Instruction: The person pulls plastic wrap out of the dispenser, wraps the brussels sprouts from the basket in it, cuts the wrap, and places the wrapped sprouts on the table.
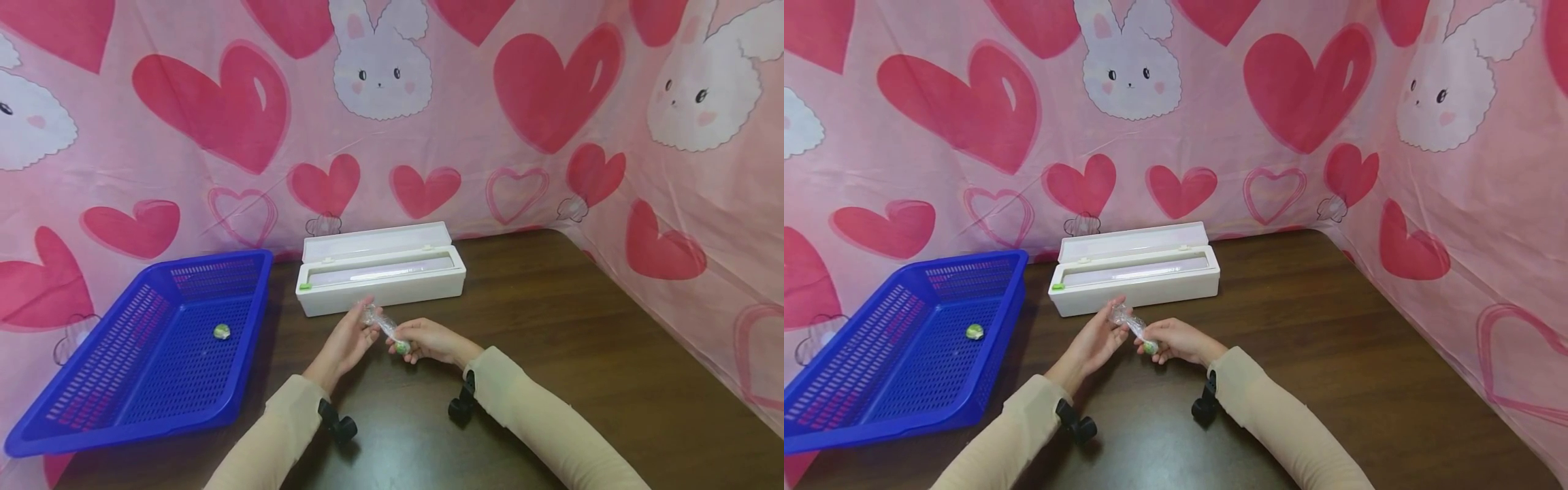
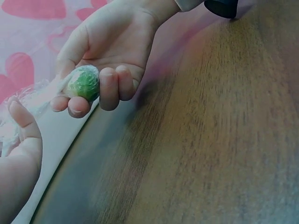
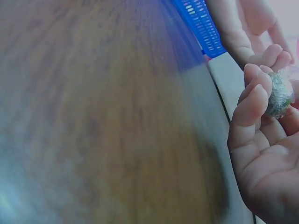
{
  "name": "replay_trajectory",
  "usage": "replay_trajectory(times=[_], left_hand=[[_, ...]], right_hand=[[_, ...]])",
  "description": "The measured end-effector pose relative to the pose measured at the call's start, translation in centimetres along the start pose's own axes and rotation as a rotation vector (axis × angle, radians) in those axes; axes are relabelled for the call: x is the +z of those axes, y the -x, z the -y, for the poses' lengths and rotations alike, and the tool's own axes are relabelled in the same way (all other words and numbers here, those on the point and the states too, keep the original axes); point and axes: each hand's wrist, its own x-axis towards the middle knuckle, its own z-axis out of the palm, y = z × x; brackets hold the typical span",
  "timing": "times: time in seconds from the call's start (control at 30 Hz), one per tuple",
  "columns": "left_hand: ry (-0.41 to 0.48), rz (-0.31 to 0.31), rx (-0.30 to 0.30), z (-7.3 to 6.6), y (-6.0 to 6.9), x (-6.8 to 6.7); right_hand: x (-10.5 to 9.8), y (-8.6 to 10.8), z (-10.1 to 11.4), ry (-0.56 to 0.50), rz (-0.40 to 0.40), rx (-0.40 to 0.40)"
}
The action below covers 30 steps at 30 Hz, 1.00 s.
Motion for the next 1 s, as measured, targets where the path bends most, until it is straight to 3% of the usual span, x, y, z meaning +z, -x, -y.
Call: replay_trajectory(times=[0.2,0.3,0.53,0.67,0.87,1.0], left_hand=[[-0.066,-0.121,0.063,0.5,-0.3,-0.1],[-0.103,-0.151,0.076,0.6,-0.3,0.0],[-0.106,-0.076,0.023,0.0,0.0,-0.4],[-0.133,-0.094,-0.027,-0.3,0.1,-0.6],[-0.214,-0.064,-0.078,0.7,0.1,-0.5],[-0.297,-0.038,-0.062,1.3,-0.1,-0.1]], right_hand=[[0.0,0.0,-0.1,0.003,0.031,0.0],[-0.1,0.0,-0.2,0.002,0.041,0.0],[-0.3,0.1,-0.3,-0.025,0.034,-0.004],[-0.5,0.2,-0.3,-0.054,0.012,-0.014],[-0.5,0.1,-0.3,-0.094,-0.007,-0.021],[-0.4,-0.1,-0.3,-0.117,-0.011,-0.028]])
